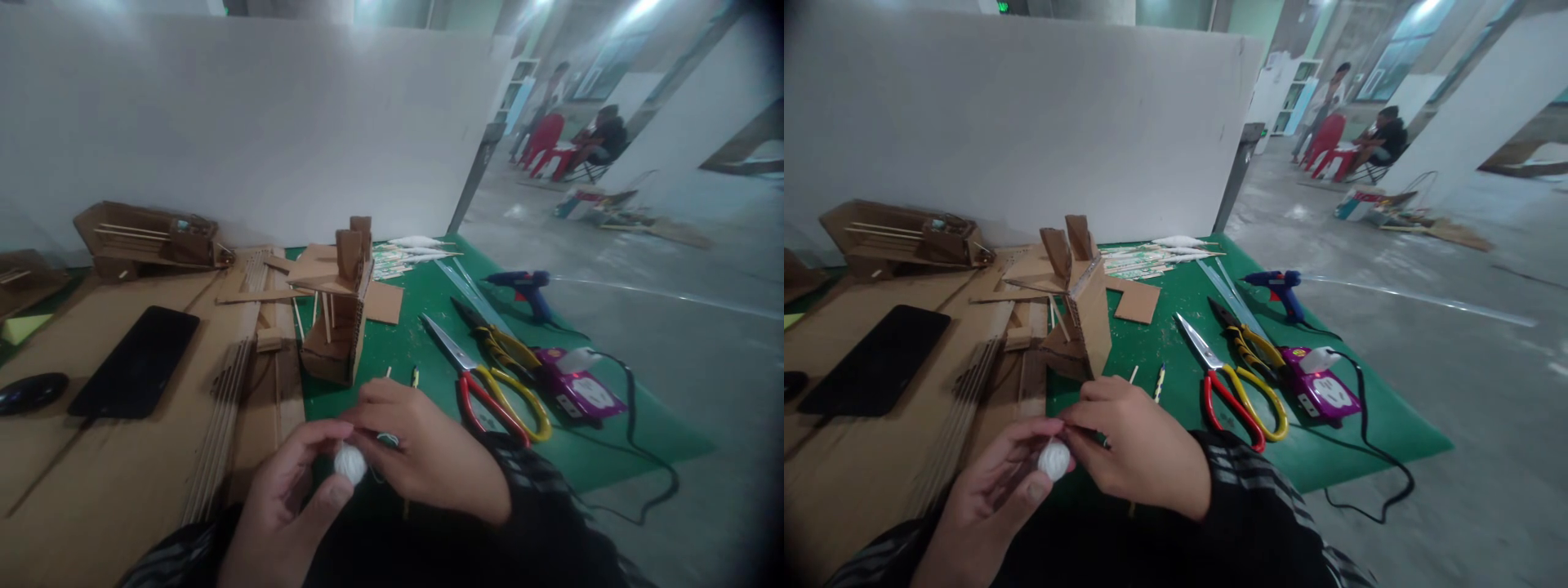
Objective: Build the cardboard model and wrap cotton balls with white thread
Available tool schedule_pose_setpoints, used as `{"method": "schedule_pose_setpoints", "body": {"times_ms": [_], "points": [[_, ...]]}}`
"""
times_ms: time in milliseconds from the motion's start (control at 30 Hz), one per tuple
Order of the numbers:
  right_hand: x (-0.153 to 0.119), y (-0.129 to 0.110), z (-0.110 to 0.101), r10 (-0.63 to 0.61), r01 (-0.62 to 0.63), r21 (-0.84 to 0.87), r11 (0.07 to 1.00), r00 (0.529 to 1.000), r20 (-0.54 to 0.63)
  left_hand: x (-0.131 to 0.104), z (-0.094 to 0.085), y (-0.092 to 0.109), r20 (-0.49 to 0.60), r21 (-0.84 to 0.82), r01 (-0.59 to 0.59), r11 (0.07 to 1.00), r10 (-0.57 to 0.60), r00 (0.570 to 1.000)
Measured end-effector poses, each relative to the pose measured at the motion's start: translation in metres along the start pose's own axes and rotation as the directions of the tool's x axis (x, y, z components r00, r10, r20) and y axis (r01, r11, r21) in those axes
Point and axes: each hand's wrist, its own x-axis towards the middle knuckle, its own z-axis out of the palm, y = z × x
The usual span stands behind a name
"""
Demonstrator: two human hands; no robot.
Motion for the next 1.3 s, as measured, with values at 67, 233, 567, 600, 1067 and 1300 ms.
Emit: {"method": "schedule_pose_setpoints", "body": {"times_ms": [67,233,567,600,1067,1300], "points": [[-0.001,0.001,0.002,0.009,-0.009,0.011,1.000,1.000,0.012,0.002,-0.003,0.000,0.042,0.045,-0.044,0.998,0.042,0.998],[-0.006,0.002,0.007,0.012,-0.011,-0.035,0.999,0.999,0.034,0.006,-0.011,-0.002,0.093,0.202,-0.114,0.973,0.096,0.991],[-0.020,-0.007,0.005,-0.031,0.037,-0.050,0.998,0.992,0.119,0.012,-0.010,-0.006,0.059,0.242,-0.063,0.968,0.050,0.997],[-0.021,-0.008,0.004,-0.035,0.041,-0.052,0.998,0.993,0.115,0.012,-0.010,-0.006,0.068,0.221,-0.028,0.975,0.014,0.998],[-0.020,-0.019,-0.018,-0.158,0.158,-0.025,0.987,0.987,0.021,0.005,-0.007,-0.004,0.172,0.090,-0.004,0.996,-0.011,0.985],[-0.014,-0.016,-0.016,-0.155,0.155,-0.052,0.987,0.988,0.005,0.005,-0.004,0.002,0.214,-0.042,0.096,0.995,-0.085,0.973]]}}
